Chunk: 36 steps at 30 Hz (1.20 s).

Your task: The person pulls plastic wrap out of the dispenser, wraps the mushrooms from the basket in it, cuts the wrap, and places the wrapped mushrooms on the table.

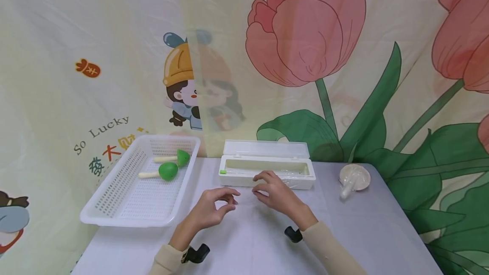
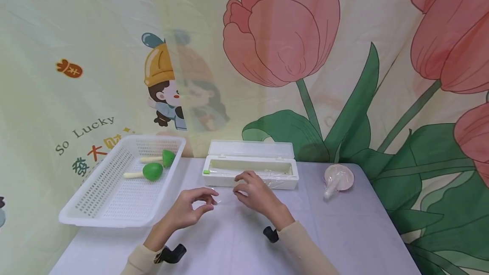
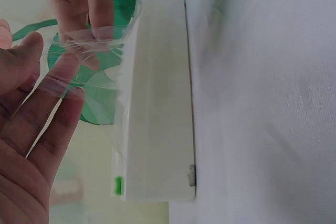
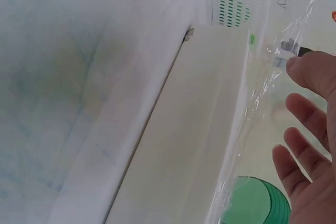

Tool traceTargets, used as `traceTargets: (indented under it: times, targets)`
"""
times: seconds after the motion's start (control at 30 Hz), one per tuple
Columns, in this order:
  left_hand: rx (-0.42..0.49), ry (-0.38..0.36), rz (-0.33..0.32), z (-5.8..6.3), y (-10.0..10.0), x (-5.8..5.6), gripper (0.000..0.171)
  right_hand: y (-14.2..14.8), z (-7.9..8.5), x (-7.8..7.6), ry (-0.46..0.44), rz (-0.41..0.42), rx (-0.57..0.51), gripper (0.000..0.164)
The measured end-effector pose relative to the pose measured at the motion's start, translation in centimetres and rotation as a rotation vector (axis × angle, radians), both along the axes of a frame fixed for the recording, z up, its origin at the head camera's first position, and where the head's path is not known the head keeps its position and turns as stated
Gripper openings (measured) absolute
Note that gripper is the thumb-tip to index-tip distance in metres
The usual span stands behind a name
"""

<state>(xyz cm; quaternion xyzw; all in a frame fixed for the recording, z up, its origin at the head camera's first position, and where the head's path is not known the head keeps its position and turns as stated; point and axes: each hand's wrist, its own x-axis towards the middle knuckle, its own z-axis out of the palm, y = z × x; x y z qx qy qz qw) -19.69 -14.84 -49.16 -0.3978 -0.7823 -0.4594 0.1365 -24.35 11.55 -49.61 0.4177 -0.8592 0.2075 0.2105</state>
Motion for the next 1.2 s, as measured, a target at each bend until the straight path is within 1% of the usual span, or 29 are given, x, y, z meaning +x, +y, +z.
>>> traceTargets:
  times: [0.07, 0.13, 0.23, 0.37, 0.43, 0.53, 0.63, 0.73, 0.9, 1.03, 1.1, 1.2]
  targets:
    - [0.003, 0.002, 0.0, 0.0, 0.0, 0.0, 0.044, 0.2, 0.1, 0.0, -0.002, -0.005, -0.018, 0.007]
    - [0.004, 0.005, -0.002, -0.1, -0.1, 0.0, 0.045, 0.6, 0.1, -0.1, -0.004, -0.028, -0.029, 0.008]
    - [0.003, 0.008, -0.006, -0.3, -0.1, 0.0, 0.045, 1.7, 0.2, -0.5, -0.043, -0.099, -0.066, 0.011]
    - [0.006, 0.014, -0.005, -0.6, -0.2, -0.1, 0.045, 3.6, 0.2, -1.7, -0.13, -0.214, -0.149, 0.014]
    - [0.009, 0.014, -0.002, -0.7, -0.2, 0.0, 0.043, 4.6, 0.1, -2.5, -0.165, -0.25, -0.183, 0.016]
    - [0.004, 0.013, 0.006, -0.9, -0.3, 0.0, 0.038, 5.9, -0.2, -3.6, -0.204, -0.28, -0.205, 0.019]
    - [0.001, 0.011, 0.014, -1.0, -0.3, 0.0, 0.036, 6.7, -0.7, -4.4, -0.254, -0.305, -0.198, 0.021]
    - [0.005, 0.023, 0.024, -1.2, -0.5, 0.0, 0.035, 7.1, -1.1, -4.8, -0.31, -0.315, -0.185, 0.024]
    - [0.002, 0.027, 0.038, -1.5, -0.7, -0.1, 0.035, 6.9, -0.7, -5.1, -0.429, -0.366, -0.127, 0.026]
    - [0.003, 0.02, 0.037, -1.5, -0.7, -0.1, 0.036, 6.8, -0.5, -5.4, -0.506, -0.409, -0.086, 0.021]
    - [0.005, 0.025, 0.033, -1.4, -0.7, -0.1, 0.036, 6.9, -0.4, -5.4, -0.525, -0.412, -0.095, 0.016]
    - [-0.007, 0.034, 0.039, -1.5, -1.0, -0.2, 0.038, 7.2, -0.3, -5.4, -0.531, -0.41, -0.144, 0.01]
